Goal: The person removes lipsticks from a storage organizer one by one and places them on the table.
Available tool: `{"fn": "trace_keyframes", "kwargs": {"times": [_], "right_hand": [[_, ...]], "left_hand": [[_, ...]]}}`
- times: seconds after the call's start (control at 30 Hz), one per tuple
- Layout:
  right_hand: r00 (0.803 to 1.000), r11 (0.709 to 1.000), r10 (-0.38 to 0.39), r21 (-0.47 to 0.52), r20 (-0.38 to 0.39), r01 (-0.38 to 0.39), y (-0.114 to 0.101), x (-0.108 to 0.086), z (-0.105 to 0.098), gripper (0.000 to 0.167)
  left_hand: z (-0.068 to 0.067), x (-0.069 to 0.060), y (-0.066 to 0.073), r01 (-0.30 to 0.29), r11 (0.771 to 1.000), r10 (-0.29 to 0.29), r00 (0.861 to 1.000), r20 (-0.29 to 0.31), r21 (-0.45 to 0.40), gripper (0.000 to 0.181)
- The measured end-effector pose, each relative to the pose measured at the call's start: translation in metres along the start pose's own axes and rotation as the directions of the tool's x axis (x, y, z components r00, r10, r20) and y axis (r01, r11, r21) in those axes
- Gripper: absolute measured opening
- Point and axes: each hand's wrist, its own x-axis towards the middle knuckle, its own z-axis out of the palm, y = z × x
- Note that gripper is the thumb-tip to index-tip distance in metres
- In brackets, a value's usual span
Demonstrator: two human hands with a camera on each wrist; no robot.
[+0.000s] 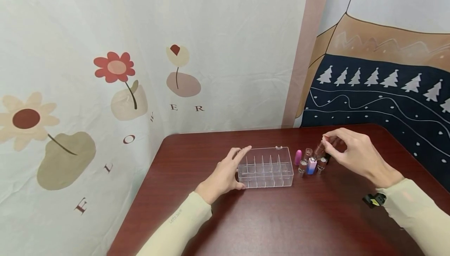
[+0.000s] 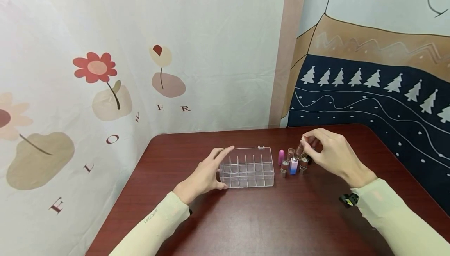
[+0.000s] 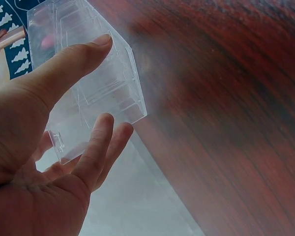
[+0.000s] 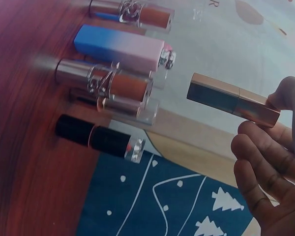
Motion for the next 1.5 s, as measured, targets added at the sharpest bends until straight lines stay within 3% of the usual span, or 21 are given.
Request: {"fn": "trace_keyframes", "kwargs": {"times": [0.4, 0.87, 1.5], "right_hand": [[1.000, 0.999, 0.017, -0.033, -0.016, -0.017, 0.011, -0.008, -0.008, 0.035], [0.996, 0.994, 0.091, -0.060, 0.014, -0.090, 0.023, -0.022, -0.014, 0.034], [0.991, 0.992, 0.113, -0.062, 0.071, -0.108, 0.035, -0.038, -0.003, 0.026]], "left_hand": [[0.000, 0.000, 0.000, -0.001, 1.000, 0.001, 1.000, 0.000, -0.002, 0.138], [0.000, 0.000, 0.000, -0.004, 1.000, 0.004, 1.000, 0.000, 0.004, 0.138], [0.000, 0.000, 0.000, 0.002, 1.000, -0.002, 1.000, 0.004, -0.002, 0.138]]}}
